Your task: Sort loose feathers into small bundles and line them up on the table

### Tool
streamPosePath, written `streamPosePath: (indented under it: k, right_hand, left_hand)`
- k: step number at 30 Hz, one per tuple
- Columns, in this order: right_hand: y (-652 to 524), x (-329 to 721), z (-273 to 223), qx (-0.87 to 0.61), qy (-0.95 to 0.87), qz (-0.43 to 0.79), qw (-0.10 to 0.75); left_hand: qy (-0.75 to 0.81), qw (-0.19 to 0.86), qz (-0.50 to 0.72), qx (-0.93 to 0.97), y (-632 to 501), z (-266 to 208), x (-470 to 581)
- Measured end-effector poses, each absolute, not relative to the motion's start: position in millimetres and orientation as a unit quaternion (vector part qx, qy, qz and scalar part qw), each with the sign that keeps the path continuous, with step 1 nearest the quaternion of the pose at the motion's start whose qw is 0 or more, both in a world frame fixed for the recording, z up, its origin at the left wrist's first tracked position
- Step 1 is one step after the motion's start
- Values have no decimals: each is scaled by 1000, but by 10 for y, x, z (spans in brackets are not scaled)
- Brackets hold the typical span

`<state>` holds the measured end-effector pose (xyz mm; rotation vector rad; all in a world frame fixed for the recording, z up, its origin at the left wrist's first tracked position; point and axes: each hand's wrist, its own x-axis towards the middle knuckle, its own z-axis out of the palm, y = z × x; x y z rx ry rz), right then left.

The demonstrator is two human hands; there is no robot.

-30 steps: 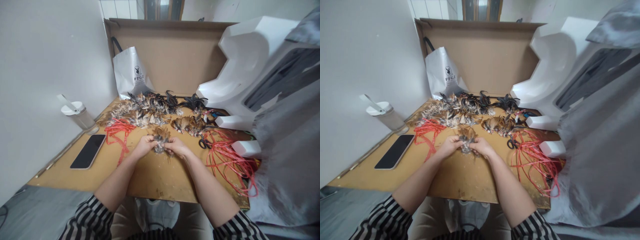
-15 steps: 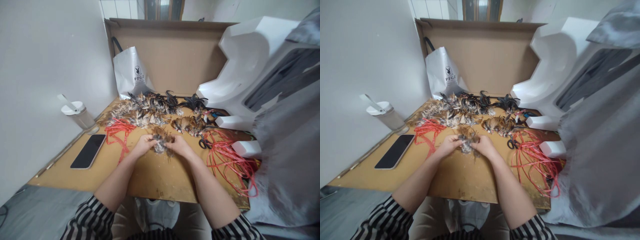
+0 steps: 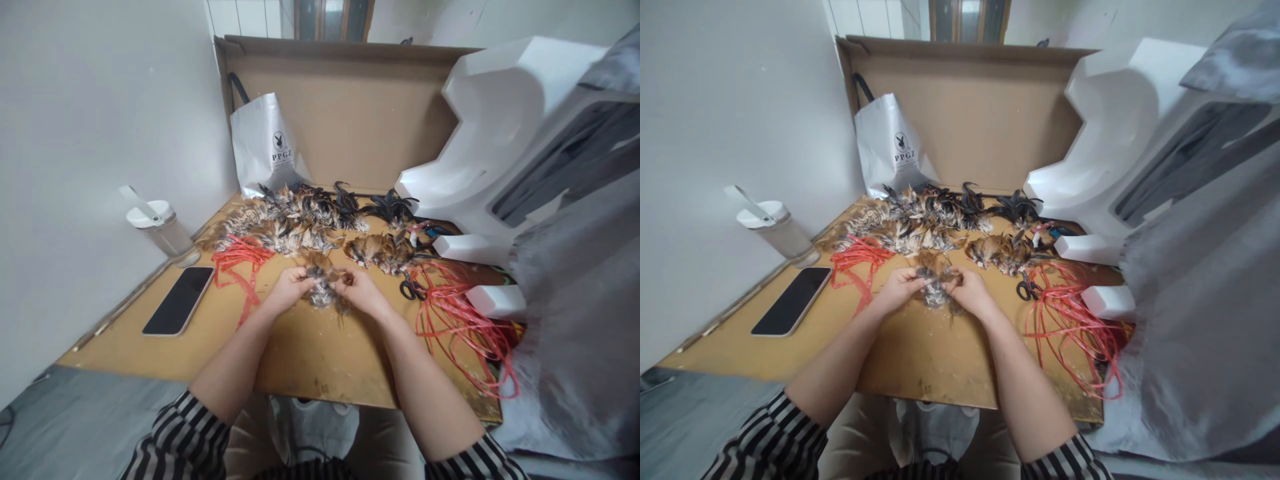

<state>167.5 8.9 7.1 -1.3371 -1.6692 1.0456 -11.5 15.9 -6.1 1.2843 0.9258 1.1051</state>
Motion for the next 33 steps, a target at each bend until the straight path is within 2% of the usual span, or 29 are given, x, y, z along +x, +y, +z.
streamPosePath:
  k: [4, 11, 13, 16, 19, 21, 33]
  right_hand:
    - [109, 1712, 145, -516, -613, 361, 477]
    - [64, 1681, 239, -511, -645, 155, 547]
    - [40, 1661, 259, -504, -640, 146, 561]
    - [29, 1637, 224, -506, -632, 271, 520]
    - [42, 1615, 119, -506, -612, 443, 416]
    - [54, 1599, 49, -499, -600, 512, 359]
    - [28, 1555, 67, -479, -543, 614, 314]
  left_hand:
    - [403, 574, 467, 539, 157, -28, -129]
    - [406, 576, 467, 533, 152, -24, -119]
    - [406, 576, 468, 533, 150, -29, -118]
    - [405, 573, 466, 539, 139, -23, -117]
    - [393, 564, 465, 558, 125, -11, -111]
    - [382, 557, 464, 573, 117, -9, -104]
    - [354, 530, 456, 621, 121, -63, -101]
